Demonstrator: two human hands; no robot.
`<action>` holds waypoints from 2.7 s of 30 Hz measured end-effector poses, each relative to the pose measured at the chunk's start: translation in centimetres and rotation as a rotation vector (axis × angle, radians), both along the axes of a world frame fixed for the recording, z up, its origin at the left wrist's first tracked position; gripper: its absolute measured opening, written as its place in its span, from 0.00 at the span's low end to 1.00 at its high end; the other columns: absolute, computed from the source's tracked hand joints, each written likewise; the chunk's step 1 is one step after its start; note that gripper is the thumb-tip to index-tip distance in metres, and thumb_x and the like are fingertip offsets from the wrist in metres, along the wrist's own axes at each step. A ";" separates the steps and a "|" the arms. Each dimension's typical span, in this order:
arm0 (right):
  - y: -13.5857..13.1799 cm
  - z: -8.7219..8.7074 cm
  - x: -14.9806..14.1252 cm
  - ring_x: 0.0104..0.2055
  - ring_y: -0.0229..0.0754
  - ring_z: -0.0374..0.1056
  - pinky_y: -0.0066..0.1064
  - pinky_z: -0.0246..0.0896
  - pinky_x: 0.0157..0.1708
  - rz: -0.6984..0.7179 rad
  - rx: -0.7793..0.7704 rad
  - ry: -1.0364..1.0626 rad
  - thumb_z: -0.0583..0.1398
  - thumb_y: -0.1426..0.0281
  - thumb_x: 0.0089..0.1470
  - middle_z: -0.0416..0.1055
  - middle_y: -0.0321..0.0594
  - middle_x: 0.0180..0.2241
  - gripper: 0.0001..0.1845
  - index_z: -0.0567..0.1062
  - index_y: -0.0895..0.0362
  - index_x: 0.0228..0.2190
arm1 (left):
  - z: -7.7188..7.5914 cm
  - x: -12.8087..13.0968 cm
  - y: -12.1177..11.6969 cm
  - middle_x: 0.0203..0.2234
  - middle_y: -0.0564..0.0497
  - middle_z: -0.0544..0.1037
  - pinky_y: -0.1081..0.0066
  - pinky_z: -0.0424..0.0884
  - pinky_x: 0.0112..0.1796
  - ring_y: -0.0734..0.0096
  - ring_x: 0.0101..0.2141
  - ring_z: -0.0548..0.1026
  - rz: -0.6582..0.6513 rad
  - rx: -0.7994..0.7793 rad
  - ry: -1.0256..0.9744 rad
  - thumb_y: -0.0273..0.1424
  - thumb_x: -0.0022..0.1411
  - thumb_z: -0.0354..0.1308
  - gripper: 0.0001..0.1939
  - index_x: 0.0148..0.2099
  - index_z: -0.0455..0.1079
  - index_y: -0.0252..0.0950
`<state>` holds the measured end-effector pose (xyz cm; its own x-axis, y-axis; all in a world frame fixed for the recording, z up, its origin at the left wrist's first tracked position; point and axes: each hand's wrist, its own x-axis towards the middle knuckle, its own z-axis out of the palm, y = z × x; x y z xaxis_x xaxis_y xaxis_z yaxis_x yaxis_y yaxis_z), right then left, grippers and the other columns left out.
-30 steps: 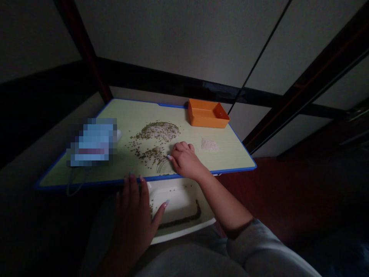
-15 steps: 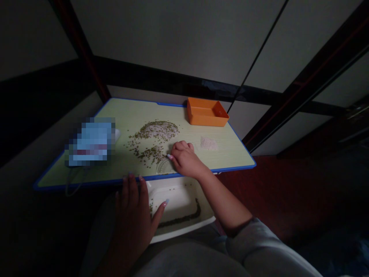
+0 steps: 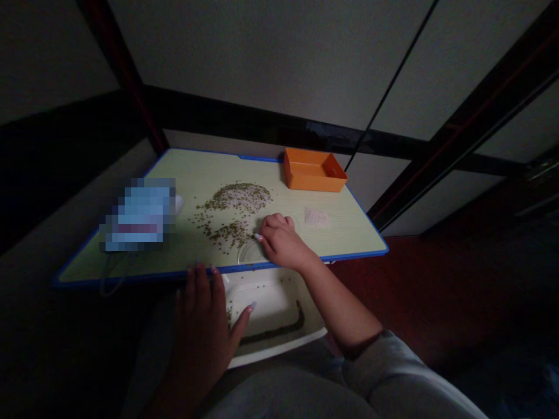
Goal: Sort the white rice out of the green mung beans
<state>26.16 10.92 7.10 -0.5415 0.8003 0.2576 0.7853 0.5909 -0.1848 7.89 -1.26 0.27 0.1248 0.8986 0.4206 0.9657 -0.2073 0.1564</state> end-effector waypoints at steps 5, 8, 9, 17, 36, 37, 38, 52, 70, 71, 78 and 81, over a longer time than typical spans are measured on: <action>0.1 -0.2 0.1 0.46 0.47 0.56 0.38 0.46 0.42 0.006 -0.001 0.007 0.50 0.68 0.63 0.67 0.45 0.40 0.13 0.72 0.58 0.33 | 0.0 0.0 0.0 0.66 0.23 0.46 0.41 0.53 0.59 0.39 0.67 0.43 0.007 -0.005 0.008 0.48 0.61 0.42 0.42 0.67 0.41 0.23; 0.1 -0.3 0.1 0.46 0.47 0.56 0.38 0.46 0.42 0.014 0.006 0.015 0.51 0.68 0.63 0.66 0.45 0.40 0.12 0.72 0.58 0.33 | 0.0 0.1 0.1 0.66 0.23 0.46 0.41 0.53 0.59 0.39 0.67 0.43 -0.004 0.006 0.010 0.48 0.61 0.42 0.42 0.67 0.40 0.22; 0.1 -0.3 0.1 0.46 0.47 0.56 0.37 0.46 0.42 0.017 0.010 0.016 0.51 0.68 0.63 0.66 0.45 0.40 0.12 0.72 0.58 0.33 | 0.0 0.1 0.1 0.66 0.23 0.46 0.41 0.53 0.59 0.39 0.67 0.43 -0.004 0.008 0.007 0.48 0.61 0.42 0.42 0.67 0.40 0.23; -0.3 0.2 0.7 0.45 0.45 0.58 0.36 0.48 0.44 -0.070 0.067 0.132 0.51 0.68 0.63 0.68 0.43 0.39 0.11 0.71 0.57 0.33 | 0.0 0.1 0.1 0.65 0.23 0.46 0.41 0.54 0.58 0.38 0.67 0.43 -0.004 0.017 0.014 0.48 0.61 0.44 0.43 0.67 0.40 0.23; 0.1 -0.4 2.8 0.42 0.44 0.63 0.34 0.47 0.39 -0.434 0.060 0.234 0.54 0.67 0.60 0.72 0.42 0.33 0.12 0.71 0.56 0.26 | 0.2 0.3 0.1 0.64 0.20 0.49 0.41 0.57 0.57 0.36 0.66 0.46 0.009 0.044 0.054 0.46 0.60 0.45 0.41 0.65 0.46 0.19; 0.0 -0.3 2.9 0.42 0.44 0.63 0.34 0.47 0.39 -0.444 0.066 0.233 0.53 0.67 0.60 0.72 0.42 0.33 0.13 0.71 0.56 0.26 | 0.2 0.3 0.2 0.64 0.20 0.49 0.41 0.56 0.57 0.35 0.66 0.46 0.004 0.043 0.053 0.46 0.60 0.45 0.41 0.65 0.47 0.19; 0.0 -0.3 3.0 0.42 0.44 0.63 0.34 0.46 0.39 -0.452 0.071 0.233 0.53 0.67 0.60 0.72 0.42 0.33 0.13 0.72 0.56 0.26 | 0.1 0.2 0.2 0.64 0.20 0.49 0.41 0.56 0.57 0.35 0.66 0.46 -0.002 0.043 0.051 0.46 0.60 0.45 0.41 0.65 0.47 0.19; -0.1 0.1 3.2 0.43 0.45 0.64 0.34 0.45 0.38 -0.491 0.037 0.133 0.53 0.67 0.60 0.72 0.43 0.35 0.13 0.73 0.57 0.28 | -0.1 0.1 0.2 0.66 0.24 0.45 0.42 0.56 0.57 0.39 0.67 0.43 -0.010 0.034 0.010 0.47 0.60 0.45 0.42 0.67 0.40 0.24; 0.1 0.3 1.4 0.43 0.45 0.62 0.36 0.46 0.40 -0.375 0.065 0.103 0.53 0.67 0.60 0.71 0.42 0.34 0.12 0.73 0.57 0.29 | -0.1 0.0 0.2 0.66 0.25 0.47 0.41 0.57 0.57 0.39 0.66 0.45 -0.003 0.028 0.009 0.46 0.60 0.44 0.41 0.67 0.40 0.25; 0.2 0.3 1.4 0.43 0.45 0.62 0.35 0.46 0.40 -0.369 0.064 0.100 0.53 0.67 0.60 0.71 0.42 0.34 0.12 0.73 0.57 0.29 | -0.1 0.0 0.2 0.66 0.25 0.47 0.41 0.57 0.57 0.39 0.67 0.44 -0.003 0.022 0.007 0.46 0.60 0.44 0.41 0.67 0.40 0.26; 0.8 0.4 0.9 0.43 0.45 0.62 0.36 0.46 0.41 -0.384 0.059 0.088 0.53 0.66 0.61 0.71 0.43 0.35 0.13 0.74 0.57 0.30 | 0.0 0.0 0.1 0.66 0.25 0.48 0.40 0.57 0.57 0.39 0.66 0.45 0.008 0.013 0.005 0.46 0.61 0.43 0.40 0.67 0.42 0.25; 0.9 0.3 1.0 0.43 0.45 0.62 0.36 0.47 0.40 -0.407 0.059 0.092 0.53 0.66 0.61 0.71 0.43 0.35 0.13 0.74 0.57 0.30 | -0.1 0.0 0.1 0.65 0.24 0.49 0.40 0.57 0.56 0.37 0.66 0.46 0.002 0.021 0.010 0.47 0.61 0.43 0.41 0.67 0.42 0.24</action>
